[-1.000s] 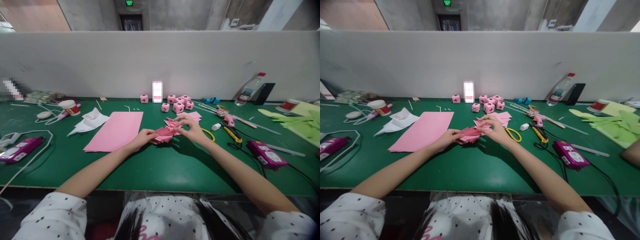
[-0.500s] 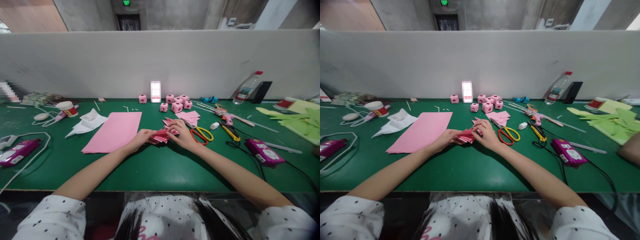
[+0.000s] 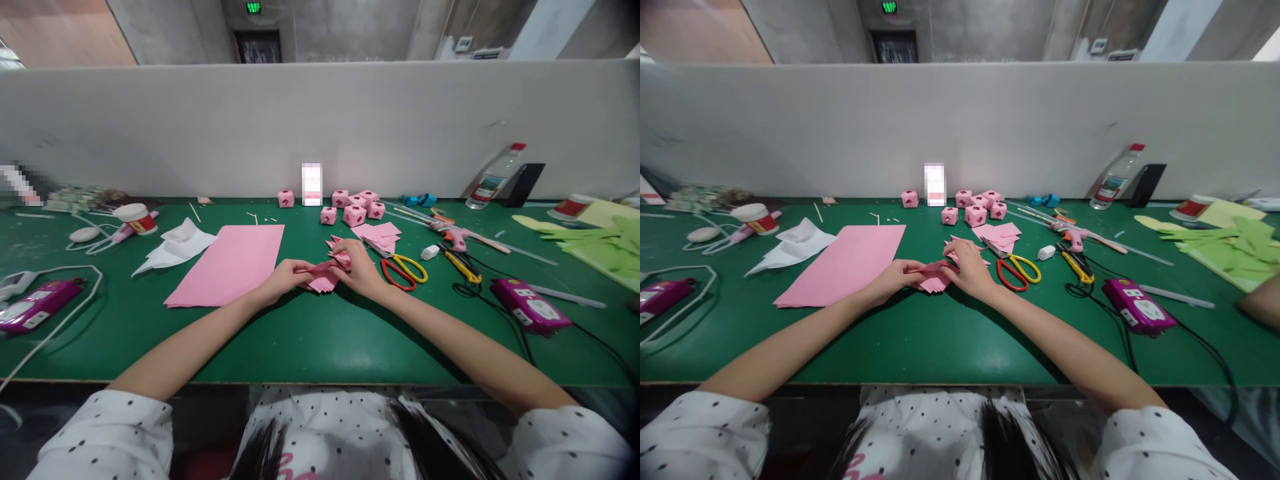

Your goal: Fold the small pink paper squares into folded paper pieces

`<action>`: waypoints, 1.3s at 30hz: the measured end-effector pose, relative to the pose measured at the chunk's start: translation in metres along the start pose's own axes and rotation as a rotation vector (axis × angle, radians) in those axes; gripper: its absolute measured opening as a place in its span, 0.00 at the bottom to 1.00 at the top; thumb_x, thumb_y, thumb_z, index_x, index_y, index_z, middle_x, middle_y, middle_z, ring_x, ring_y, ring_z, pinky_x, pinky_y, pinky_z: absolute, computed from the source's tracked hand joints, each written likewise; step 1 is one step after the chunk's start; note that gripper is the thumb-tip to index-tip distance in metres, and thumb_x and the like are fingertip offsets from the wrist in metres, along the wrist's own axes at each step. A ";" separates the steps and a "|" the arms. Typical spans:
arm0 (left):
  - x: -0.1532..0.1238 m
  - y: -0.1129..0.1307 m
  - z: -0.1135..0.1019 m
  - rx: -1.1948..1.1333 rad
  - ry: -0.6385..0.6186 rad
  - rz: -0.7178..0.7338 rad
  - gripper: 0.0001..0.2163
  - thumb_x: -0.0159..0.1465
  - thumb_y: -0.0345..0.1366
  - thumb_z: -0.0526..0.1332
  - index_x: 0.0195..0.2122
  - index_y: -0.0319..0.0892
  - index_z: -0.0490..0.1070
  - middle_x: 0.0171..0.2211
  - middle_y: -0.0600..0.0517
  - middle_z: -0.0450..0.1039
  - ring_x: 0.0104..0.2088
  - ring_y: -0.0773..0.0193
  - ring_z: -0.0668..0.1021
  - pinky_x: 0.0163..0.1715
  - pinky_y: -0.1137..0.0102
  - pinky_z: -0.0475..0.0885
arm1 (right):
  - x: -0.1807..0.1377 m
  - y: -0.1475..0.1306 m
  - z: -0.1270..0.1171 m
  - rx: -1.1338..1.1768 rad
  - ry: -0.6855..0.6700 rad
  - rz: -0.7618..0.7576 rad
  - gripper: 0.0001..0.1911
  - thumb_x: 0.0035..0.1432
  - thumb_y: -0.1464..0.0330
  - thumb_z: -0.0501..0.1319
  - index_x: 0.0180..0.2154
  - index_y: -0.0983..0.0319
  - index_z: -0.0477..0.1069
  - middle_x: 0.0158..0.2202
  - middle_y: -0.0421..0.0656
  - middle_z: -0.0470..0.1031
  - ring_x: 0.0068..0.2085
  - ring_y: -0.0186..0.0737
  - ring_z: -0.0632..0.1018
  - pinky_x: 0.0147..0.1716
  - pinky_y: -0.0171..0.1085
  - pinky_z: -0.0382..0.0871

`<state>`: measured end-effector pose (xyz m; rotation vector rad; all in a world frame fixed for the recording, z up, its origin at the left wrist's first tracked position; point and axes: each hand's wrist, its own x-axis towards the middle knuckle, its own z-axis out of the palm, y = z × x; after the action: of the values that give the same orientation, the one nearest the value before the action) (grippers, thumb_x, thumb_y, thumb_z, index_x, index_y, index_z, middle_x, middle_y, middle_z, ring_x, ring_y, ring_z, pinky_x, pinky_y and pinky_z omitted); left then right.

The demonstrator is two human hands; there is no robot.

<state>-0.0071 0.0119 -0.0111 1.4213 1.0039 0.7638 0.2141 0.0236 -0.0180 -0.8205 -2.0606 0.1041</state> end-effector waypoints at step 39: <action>0.001 0.000 -0.002 -0.093 -0.027 -0.013 0.20 0.58 0.43 0.67 0.44 0.31 0.78 0.41 0.40 0.80 0.35 0.61 0.81 0.41 0.67 0.76 | 0.006 -0.012 -0.040 -0.014 0.123 -0.117 0.01 0.58 0.68 0.61 0.33 0.56 0.71 0.36 0.44 0.77 0.47 0.48 0.74 0.51 0.53 0.69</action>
<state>-0.0083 0.0131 -0.0113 1.3406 0.9437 0.7700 0.2365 0.0083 0.0147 -0.6950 -1.9895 -0.0248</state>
